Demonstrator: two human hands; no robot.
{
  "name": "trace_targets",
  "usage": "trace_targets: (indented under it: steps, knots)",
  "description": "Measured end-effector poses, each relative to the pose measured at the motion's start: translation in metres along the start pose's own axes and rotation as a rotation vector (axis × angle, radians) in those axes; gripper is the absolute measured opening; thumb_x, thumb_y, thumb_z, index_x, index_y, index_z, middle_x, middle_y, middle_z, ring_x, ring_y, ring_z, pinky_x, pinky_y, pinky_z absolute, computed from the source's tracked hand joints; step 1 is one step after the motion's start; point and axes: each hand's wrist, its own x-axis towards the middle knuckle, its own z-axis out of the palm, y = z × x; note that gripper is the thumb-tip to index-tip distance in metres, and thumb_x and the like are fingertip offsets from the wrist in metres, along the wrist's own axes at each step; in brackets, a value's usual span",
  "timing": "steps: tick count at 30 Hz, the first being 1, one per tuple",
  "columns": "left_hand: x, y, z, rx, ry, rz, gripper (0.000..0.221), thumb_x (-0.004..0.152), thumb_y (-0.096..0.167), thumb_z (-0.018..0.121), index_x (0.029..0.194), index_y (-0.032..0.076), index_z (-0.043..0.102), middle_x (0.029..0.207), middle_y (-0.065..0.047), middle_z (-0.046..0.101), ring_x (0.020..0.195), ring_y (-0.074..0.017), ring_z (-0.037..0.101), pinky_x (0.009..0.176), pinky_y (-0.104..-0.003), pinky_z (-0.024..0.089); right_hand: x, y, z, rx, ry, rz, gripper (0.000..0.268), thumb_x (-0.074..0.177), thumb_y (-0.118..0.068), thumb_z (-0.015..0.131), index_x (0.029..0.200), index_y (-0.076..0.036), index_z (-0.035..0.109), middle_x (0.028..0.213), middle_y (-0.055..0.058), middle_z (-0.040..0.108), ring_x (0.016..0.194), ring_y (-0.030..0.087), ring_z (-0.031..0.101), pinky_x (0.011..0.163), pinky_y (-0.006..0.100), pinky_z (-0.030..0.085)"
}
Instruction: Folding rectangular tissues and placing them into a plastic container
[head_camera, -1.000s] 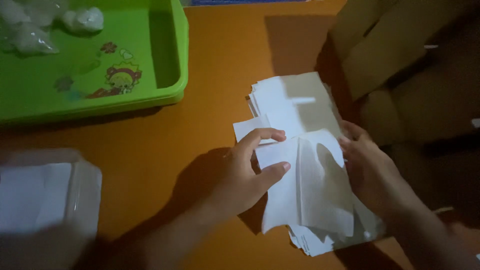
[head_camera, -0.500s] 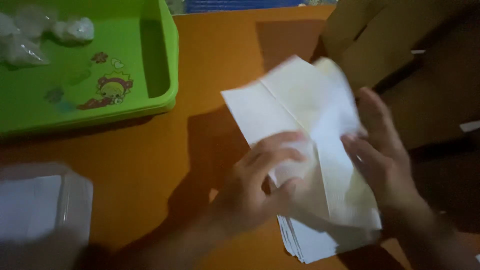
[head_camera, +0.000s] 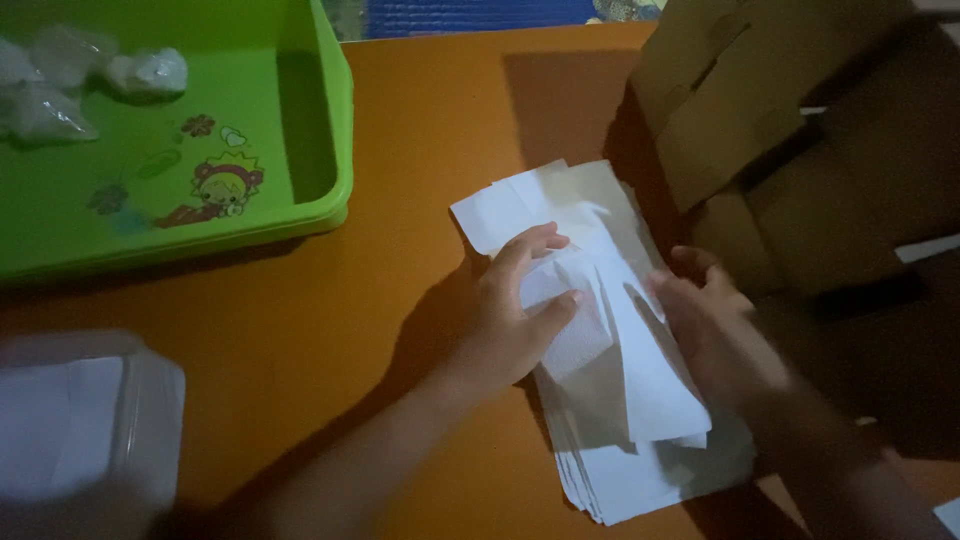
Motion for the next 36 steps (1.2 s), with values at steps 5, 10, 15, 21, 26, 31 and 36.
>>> trace_targets:
  steps: [5,10,15,21,26,31,36]
  knots:
    - [0.005,0.011,0.000,-0.057,-0.016,-0.148,0.051,0.081,0.029,0.068,0.130,0.017,0.059,0.148,-0.005,0.059,0.136,-0.0270,0.056,0.112,-0.041,0.043,-0.021,-0.024,0.009,-0.263,-0.063,0.001,0.085,0.076,-0.012,0.066,0.152,-0.023,0.029,0.134,0.013,0.066,0.103,0.023,0.058,0.072,0.035,0.043]
    - [0.015,0.017,0.002,-0.073,0.040,-0.060,0.052,0.083,0.027,0.069,0.132,0.012,0.059,0.140,-0.007,0.063,0.134,-0.0239,0.059,0.115,-0.036,0.042,-0.007,-0.026,0.001,-0.208,-0.037,-0.010,0.079,0.081,-0.008,0.063,0.152,-0.022,0.031,0.126,0.011,0.066,0.095,0.022,0.059,0.075,0.035,0.046]
    - [0.010,0.037,0.000,-0.183,0.006,-0.296,0.053,0.082,0.036,0.065,0.132,0.020,0.058,0.144,0.002,0.055,0.143,-0.0220,0.045,0.109,-0.043,0.048,-0.005,-0.023,-0.010,-0.583,0.165,0.080,0.058,0.080,-0.027,0.076,0.122,0.002,0.049,0.121,0.011,0.071,0.097,0.019,0.062,0.074,0.037,0.046]
    - [-0.012,0.014,0.016,-0.129,0.017,-0.077,0.051,0.083,0.026,0.067,0.130,0.010,0.058,0.135,-0.008,0.063,0.129,-0.0199,0.057,0.113,-0.033,0.040,-0.012,0.015,-0.034,-0.138,-0.109,-0.215,0.088,0.077,-0.002,0.060,0.152,-0.014,0.016,0.137,0.021,0.061,0.111,0.032,0.061,0.093,0.049,0.047]
    - [-0.009,0.056,-0.001,0.339,-0.163,-0.444,0.051,0.078,0.041,0.059,0.129,0.035,0.062,0.115,0.007,0.074,0.093,-0.0139,0.066,0.084,-0.032,0.048,-0.029,0.011,-0.035,-0.402,0.036,-0.181,0.076,0.080,-0.001,0.066,0.144,-0.017,0.028,0.136,0.014,0.066,0.102,0.027,0.066,0.079,0.039,0.049]
    - [-0.013,0.035,0.002,0.327,-0.118,-0.311,0.046,0.079,0.032,0.063,0.126,0.030,0.064,0.132,0.004,0.071,0.113,-0.0178,0.066,0.096,-0.035,0.046,-0.019,0.016,-0.038,-0.648,0.074,-0.323,0.065,0.079,-0.016,0.073,0.138,-0.009,0.048,0.119,0.014,0.069,0.102,0.023,0.068,0.082,0.035,0.054]
    - [-0.006,0.089,-0.019,0.668,-0.332,-0.646,0.037,0.087,0.047,0.051,0.122,0.050,0.060,0.134,0.025,0.067,0.105,-0.0140,0.069,0.080,-0.042,0.049,-0.028,0.009,-0.031,-0.671,0.115,-0.244,0.059,0.081,-0.020,0.070,0.137,-0.013,0.052,0.116,0.013,0.070,0.097,0.022,0.067,0.079,0.037,0.053]
